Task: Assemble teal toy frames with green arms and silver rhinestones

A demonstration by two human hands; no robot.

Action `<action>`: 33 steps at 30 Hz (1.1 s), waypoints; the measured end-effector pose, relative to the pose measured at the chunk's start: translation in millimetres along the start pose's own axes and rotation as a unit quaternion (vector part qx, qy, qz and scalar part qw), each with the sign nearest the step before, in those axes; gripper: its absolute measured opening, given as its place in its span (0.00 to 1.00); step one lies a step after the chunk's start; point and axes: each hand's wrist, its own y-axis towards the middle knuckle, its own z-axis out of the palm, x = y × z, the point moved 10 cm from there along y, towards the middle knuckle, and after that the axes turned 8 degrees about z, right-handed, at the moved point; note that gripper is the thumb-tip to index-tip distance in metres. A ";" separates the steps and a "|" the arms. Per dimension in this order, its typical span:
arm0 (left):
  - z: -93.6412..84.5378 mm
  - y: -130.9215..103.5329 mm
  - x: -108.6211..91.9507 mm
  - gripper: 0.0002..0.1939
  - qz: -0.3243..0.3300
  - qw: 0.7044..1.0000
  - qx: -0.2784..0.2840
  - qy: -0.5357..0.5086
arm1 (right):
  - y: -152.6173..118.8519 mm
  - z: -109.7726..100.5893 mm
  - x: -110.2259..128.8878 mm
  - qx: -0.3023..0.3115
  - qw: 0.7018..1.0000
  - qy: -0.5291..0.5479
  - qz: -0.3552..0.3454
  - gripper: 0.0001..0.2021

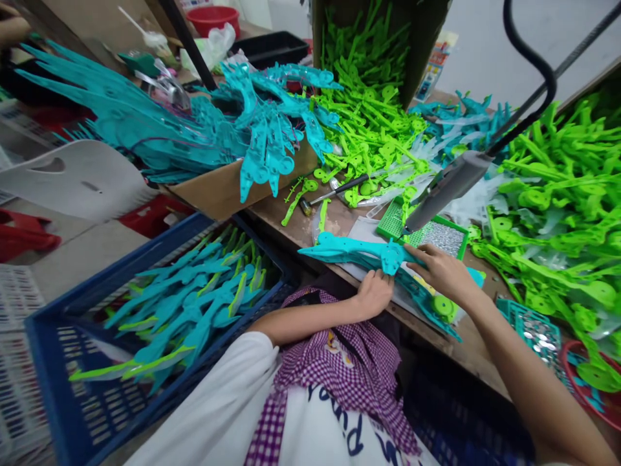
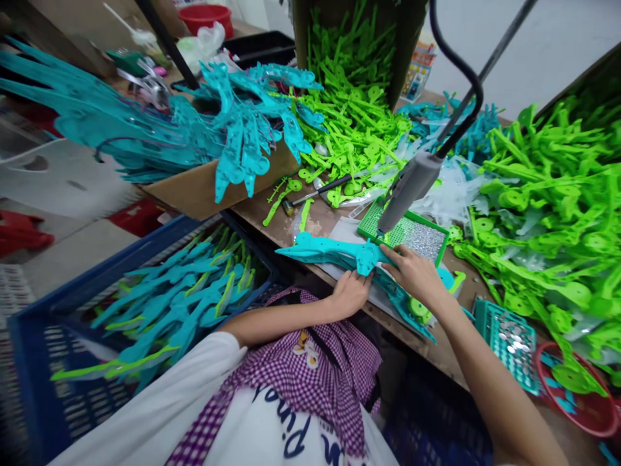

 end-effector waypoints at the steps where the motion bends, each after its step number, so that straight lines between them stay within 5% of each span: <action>1: 0.0 0.3 -0.2 0.17 -0.005 1.000 0.013 -0.006 | -0.7 -1.1 1.1 -0.003 1.000 0.002 0.001 0.25; 10: -1.7 3.8 -7.8 0.16 -0.043 0.992 0.102 -0.063 | -3.6 -3.5 -1.5 0.037 0.999 0.009 0.011 0.25; 23: 5.4 -13.8 3.6 0.29 -0.083 0.977 0.141 -0.134 | -5.5 -2.1 -0.7 0.028 0.998 0.056 0.008 0.25; 33: 8.5 -17.4 13.5 0.21 -0.049 0.975 0.155 -0.148 | -8.1 56.2 -9.4 0.118 0.964 0.234 0.050 0.26</action>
